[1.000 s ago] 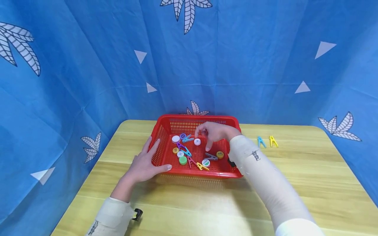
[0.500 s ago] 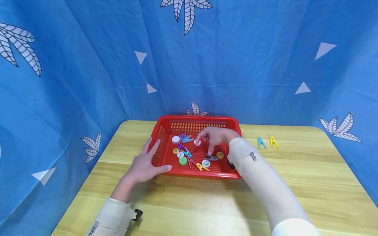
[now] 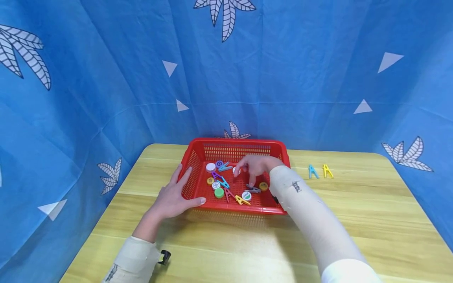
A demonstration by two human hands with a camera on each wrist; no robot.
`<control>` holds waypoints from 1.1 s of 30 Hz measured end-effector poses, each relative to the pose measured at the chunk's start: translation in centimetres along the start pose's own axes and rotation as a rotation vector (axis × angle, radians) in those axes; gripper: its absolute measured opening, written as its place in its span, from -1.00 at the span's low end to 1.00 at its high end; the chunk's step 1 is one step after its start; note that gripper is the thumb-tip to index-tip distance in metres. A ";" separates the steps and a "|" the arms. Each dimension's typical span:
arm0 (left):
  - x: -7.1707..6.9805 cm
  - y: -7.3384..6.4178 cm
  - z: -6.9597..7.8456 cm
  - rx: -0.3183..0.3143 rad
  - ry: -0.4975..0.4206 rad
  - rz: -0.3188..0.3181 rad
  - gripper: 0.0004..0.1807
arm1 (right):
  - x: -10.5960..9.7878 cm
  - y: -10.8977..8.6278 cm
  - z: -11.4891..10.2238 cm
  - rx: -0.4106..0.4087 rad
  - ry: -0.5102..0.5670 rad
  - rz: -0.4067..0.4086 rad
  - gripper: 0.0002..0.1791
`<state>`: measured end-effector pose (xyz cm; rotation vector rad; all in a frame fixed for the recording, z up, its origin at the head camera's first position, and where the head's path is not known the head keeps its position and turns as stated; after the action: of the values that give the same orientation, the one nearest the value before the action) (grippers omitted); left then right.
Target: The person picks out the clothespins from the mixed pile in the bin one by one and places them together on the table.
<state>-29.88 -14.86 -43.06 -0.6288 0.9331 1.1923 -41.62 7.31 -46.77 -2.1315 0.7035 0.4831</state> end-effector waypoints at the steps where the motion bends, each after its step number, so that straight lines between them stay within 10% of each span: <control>1: 0.0 0.0 0.0 -0.001 0.000 0.001 0.37 | 0.0 0.2 0.0 0.002 0.000 -0.003 -0.47; 23: 0.1 0.2 -0.3 -0.020 -0.032 0.015 0.33 | 0.5 2.5 1.9 0.132 0.014 -0.014 -0.61; 33: 0.0 0.2 -0.3 -0.026 -0.032 0.017 0.33 | 0.3 3.4 -0.2 -0.039 -0.003 0.038 -0.74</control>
<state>-30.20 -15.09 -43.18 -0.6215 0.8984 1.2276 -43.55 5.36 -48.85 -2.1569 0.7391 0.5241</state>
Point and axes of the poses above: each hand's wrist, its own y-axis towards the middle knuckle, its own x-axis out of the palm, z = x × y, the point moved 10 cm from there along y, towards the middle knuckle, and after that the axes turned 11 degrees about x, right-handed, at the moved point
